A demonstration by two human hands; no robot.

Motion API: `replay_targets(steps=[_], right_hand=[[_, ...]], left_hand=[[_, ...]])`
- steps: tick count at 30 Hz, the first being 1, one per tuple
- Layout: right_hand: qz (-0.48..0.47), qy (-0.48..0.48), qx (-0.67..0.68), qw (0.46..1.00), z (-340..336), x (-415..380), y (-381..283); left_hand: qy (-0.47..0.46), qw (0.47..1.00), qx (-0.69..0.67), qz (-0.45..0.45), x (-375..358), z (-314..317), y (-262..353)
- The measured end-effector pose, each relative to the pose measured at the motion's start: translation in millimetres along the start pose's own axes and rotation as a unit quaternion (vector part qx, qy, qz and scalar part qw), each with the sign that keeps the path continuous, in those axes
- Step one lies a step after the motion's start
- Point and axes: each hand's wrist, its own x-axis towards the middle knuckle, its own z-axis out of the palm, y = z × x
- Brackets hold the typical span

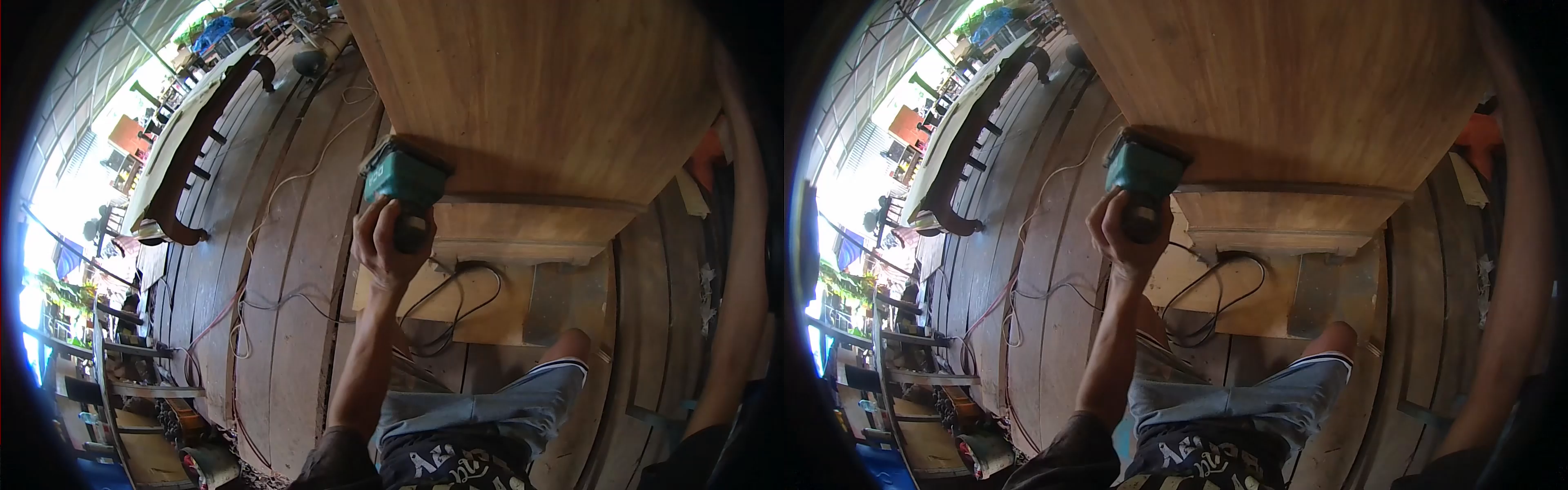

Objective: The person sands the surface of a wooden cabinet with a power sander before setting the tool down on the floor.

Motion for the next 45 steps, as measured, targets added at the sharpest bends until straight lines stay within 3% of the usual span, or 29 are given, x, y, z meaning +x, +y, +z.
replay_targets(steps=[5,9,11,15,18,23,25,31,33,35,37,39,43,45], right_hand=[[0.057,-0.012,-0.053,0.997,-3.7,-5.3,-15.6],[0.065,-0.010,-0.050,0.997,-4.4,-8.8,-18.0],[0.047,-0.019,-0.018,0.999,-3.6,-4.0,-2.2],[0.055,-0.006,-0.089,0.994,-5.8,-3.9,5.5],[0.046,-0.009,-0.109,0.993,-9.7,-4.5,26.0],[0.064,-0.021,-0.116,0.991,-6.4,0.3,44.3],[0.075,-0.029,-0.225,0.971,-6.4,-3.4,39.3],[0.129,-0.010,-0.172,0.977,-2.7,-11.0,8.2],[0.123,-0.036,-0.194,0.973,-4.1,-7.6,21.5],[0.113,-0.017,-0.214,0.970,-2.7,-9.4,17.9],[0.113,-0.026,-0.208,0.971,-4.9,-7.5,19.5],[0.104,-0.023,-0.221,0.969,-3.8,-8.5,21.3],[0.109,-0.026,-0.209,0.972,-2.4,-7.0,26.3],[0.104,-0.024,-0.227,0.968,-3.5,-7.5,27.8]], left_hand=[[-0.028,0.999,-0.006,0.040,38.7,-11.1,-13.7],[-0.072,0.990,-0.025,0.122,38.8,-16.1,-29.7],[-0.151,0.976,-0.012,0.154,25.4,-25.5,-34.9],[-0.181,0.963,-0.013,0.199,6.2,-23.3,-28.4],[-0.153,0.971,-0.012,0.184,23.1,-13.0,-11.6],[-0.127,0.976,-0.011,0.179,102.8,-1.9,17.9],[-0.080,0.983,-0.035,0.162,146.0,3.7,27.2],[-0.009,0.988,-0.038,0.146,290.5,-3.5,34.2],[0.055,0.970,-0.014,0.236,343.4,0.2,23.0],[0.076,0.970,-0.012,0.229,390.5,-2.0,28.5],[0.045,0.949,0.105,0.293,424.9,-1.4,-27.9],[0.075,0.972,-0.041,0.218,462.0,-8.4,29.5],[0.071,0.978,-0.016,0.197,462.8,-17.7,13.1],[0.027,0.958,0.069,0.276,434.9,-13.4,-31.9]])
